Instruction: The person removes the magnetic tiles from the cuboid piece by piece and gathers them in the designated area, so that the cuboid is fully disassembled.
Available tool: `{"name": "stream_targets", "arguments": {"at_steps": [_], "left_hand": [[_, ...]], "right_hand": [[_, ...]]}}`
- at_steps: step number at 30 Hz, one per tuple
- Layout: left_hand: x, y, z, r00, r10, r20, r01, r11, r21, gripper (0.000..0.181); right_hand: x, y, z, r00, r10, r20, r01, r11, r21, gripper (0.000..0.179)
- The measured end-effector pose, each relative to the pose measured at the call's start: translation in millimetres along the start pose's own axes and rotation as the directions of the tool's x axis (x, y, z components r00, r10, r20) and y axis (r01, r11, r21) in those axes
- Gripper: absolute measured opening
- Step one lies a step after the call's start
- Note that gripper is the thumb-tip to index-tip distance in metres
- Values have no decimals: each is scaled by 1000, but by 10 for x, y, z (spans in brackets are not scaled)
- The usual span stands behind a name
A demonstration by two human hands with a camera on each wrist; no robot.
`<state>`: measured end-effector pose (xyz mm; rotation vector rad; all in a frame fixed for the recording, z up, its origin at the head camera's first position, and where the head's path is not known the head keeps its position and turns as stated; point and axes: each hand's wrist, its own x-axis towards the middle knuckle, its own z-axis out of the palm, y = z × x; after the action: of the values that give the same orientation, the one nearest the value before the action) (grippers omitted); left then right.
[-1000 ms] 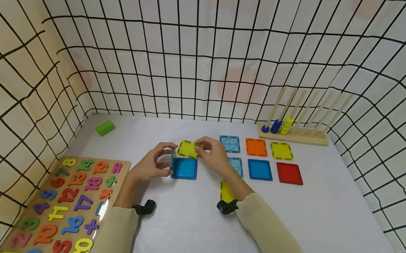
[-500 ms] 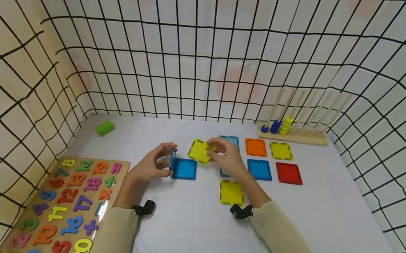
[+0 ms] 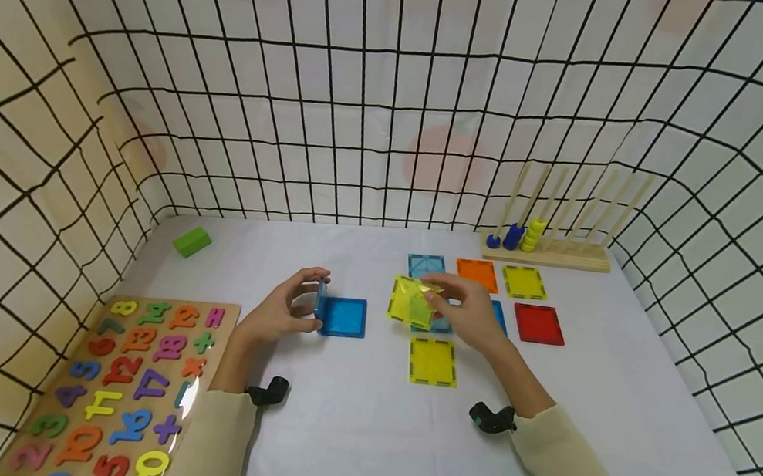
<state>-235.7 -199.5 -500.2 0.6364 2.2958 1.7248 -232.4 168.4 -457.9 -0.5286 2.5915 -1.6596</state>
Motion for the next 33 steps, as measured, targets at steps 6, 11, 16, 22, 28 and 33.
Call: {"name": "stream_targets", "arguments": {"at_steps": [6, 11, 16, 22, 28, 33], "left_hand": [[-8, 3, 3, 1000, -3, 2, 3, 1000, 2, 88], [-17, 17, 7, 1000, 0, 6, 0, 1000, 2, 89], [-15, 2, 11, 1000, 4, 6, -4, 1000, 4, 89], [-9, 1, 4, 1000, -6, 7, 6, 1000, 0, 89], [-11, -13, 0, 1000, -9, 8, 9, 1000, 4, 88], [-23, 12, 2, 1000, -8, 10, 8, 1000, -2, 88]], "right_hand": [[-196, 83, -226, 1000, 17, -20, -18, 999, -45, 28], [-357, 156, -396, 998, 30, -52, -36, 994, -101, 27], [-502, 199, -541, 997, 36, -72, -44, 993, -111, 28], [-635, 254, -688, 995, 49, -89, -62, 988, -145, 25], [-754, 326, -787, 993, 80, -86, -94, 979, -182, 26], [-814, 461, -844, 989, 128, -73, -138, 977, -161, 26]]}}
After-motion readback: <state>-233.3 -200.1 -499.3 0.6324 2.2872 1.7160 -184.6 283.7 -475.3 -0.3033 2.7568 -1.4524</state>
